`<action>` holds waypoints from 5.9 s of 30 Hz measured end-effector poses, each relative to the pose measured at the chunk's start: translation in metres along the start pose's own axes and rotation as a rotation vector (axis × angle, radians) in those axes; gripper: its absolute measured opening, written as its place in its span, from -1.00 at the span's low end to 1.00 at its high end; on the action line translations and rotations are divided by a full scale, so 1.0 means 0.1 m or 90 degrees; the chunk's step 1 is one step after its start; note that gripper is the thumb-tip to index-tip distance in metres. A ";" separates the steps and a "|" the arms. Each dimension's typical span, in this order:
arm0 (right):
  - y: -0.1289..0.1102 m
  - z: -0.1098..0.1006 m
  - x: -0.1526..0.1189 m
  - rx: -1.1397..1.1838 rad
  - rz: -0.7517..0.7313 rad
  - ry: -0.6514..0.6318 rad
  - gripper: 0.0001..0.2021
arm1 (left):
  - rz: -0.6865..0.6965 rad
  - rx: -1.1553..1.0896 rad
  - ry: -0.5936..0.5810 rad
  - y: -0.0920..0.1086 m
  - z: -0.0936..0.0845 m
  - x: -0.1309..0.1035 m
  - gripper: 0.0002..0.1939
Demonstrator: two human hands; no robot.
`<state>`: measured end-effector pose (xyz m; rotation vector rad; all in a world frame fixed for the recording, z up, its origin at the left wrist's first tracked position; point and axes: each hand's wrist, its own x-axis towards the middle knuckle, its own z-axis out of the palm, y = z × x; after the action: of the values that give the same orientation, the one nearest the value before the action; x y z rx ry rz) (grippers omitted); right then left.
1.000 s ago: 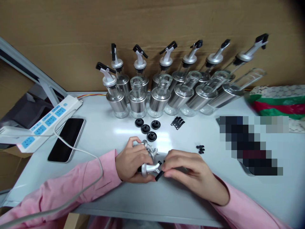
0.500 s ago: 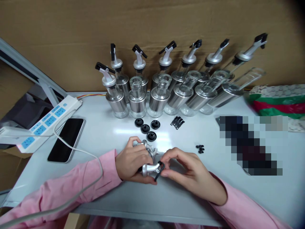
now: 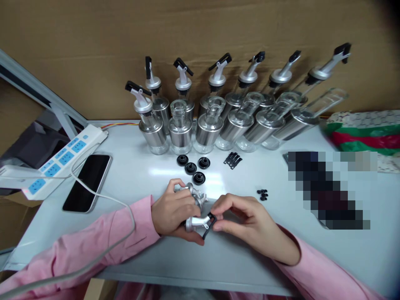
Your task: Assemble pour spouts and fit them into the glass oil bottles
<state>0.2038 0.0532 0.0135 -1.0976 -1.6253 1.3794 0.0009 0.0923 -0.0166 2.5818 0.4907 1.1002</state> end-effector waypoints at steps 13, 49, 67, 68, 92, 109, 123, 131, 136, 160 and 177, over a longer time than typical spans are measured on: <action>0.02 0.00 0.01 -0.003 -0.001 -0.036 -0.72 | 0.010 0.023 -0.008 0.00 0.02 0.01 -0.52; 0.05 0.06 -0.02 -0.070 -0.114 -0.012 -0.79 | -0.012 0.025 -0.038 0.00 0.04 -0.02 -0.51; 0.03 0.07 -0.03 -0.169 -0.320 -0.011 -0.77 | -0.015 -0.016 -0.029 0.01 0.03 0.00 -0.54; 0.03 0.07 -0.02 -0.174 -0.323 -0.009 -0.76 | -0.013 -0.012 -0.031 0.01 0.03 0.01 -0.53; 0.00 0.00 0.00 -0.089 -0.164 -0.042 -0.85 | -0.017 0.014 0.000 0.04 0.04 -0.03 -0.78; 0.02 0.05 -0.01 -0.106 -0.156 -0.011 -0.79 | -0.047 0.066 -0.040 0.01 0.00 -0.01 -0.52; 0.04 0.04 -0.01 -0.002 -0.161 0.056 -0.88 | -0.097 0.025 0.009 0.00 -0.01 -0.02 -0.47; 0.03 0.05 -0.01 -0.015 -0.190 0.037 -0.91 | -0.092 0.040 0.041 -0.02 0.00 -0.02 -0.47; 0.03 0.04 0.00 -0.073 -0.185 0.019 -0.81 | -0.113 0.068 0.027 -0.02 -0.02 -0.02 -0.55; 0.02 0.01 0.00 -0.128 -0.212 0.012 -0.79 | -0.087 0.092 0.062 0.00 -0.02 0.02 -0.54; 0.09 0.04 0.00 -0.025 -0.121 0.142 -0.88 | -0.081 0.041 0.122 -0.04 -0.03 -0.01 -0.70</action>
<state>0.2016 0.0521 0.0035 -1.0493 -1.5546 1.0665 -0.0023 0.0958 -0.0165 2.4710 0.7362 1.3119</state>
